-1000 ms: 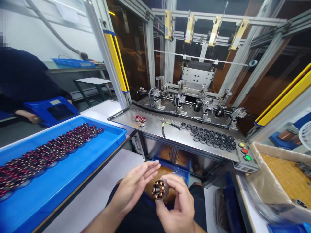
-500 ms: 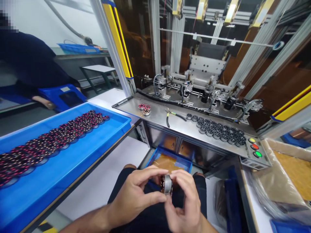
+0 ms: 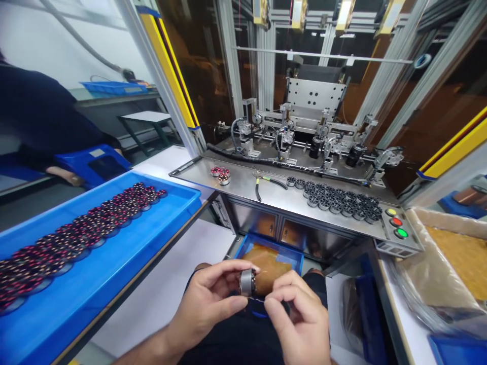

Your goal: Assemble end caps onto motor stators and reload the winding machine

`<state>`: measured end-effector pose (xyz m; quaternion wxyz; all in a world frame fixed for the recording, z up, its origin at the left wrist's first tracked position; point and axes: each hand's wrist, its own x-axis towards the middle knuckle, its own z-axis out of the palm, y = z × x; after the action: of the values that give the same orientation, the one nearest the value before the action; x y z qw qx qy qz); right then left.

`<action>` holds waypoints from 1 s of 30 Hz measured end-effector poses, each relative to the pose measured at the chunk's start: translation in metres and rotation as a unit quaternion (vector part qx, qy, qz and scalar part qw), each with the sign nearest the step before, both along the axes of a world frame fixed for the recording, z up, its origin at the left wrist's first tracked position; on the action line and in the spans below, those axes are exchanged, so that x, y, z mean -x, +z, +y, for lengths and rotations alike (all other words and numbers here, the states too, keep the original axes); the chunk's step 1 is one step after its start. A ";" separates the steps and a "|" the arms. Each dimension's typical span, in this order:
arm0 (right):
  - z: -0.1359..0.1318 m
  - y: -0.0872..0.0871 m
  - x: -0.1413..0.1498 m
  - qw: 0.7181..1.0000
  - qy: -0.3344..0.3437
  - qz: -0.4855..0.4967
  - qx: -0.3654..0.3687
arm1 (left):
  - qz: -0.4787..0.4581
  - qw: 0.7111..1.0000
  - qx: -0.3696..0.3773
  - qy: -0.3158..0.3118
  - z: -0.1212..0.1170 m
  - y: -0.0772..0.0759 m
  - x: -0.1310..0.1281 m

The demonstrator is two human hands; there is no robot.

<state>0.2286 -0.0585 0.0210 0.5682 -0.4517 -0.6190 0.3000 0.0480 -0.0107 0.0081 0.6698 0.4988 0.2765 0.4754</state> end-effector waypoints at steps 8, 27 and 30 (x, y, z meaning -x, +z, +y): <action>0.003 0.006 -0.039 0.992 -0.038 -0.104 -0.064 | 0.252 0.854 -0.427 0.159 0.011 0.019 0.009; 0.043 0.074 -0.024 0.934 0.216 -0.282 -0.044 | 0.262 0.877 -0.394 0.081 0.003 0.025 0.028; 0.046 0.066 0.007 0.955 0.227 -0.194 0.003 | 0.227 0.878 -0.413 0.079 0.000 0.020 0.027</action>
<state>0.2219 -0.0126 0.0874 0.3532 -0.3506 -0.8025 0.3291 0.0214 -0.0105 0.0278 0.2819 0.8010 0.2381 0.4714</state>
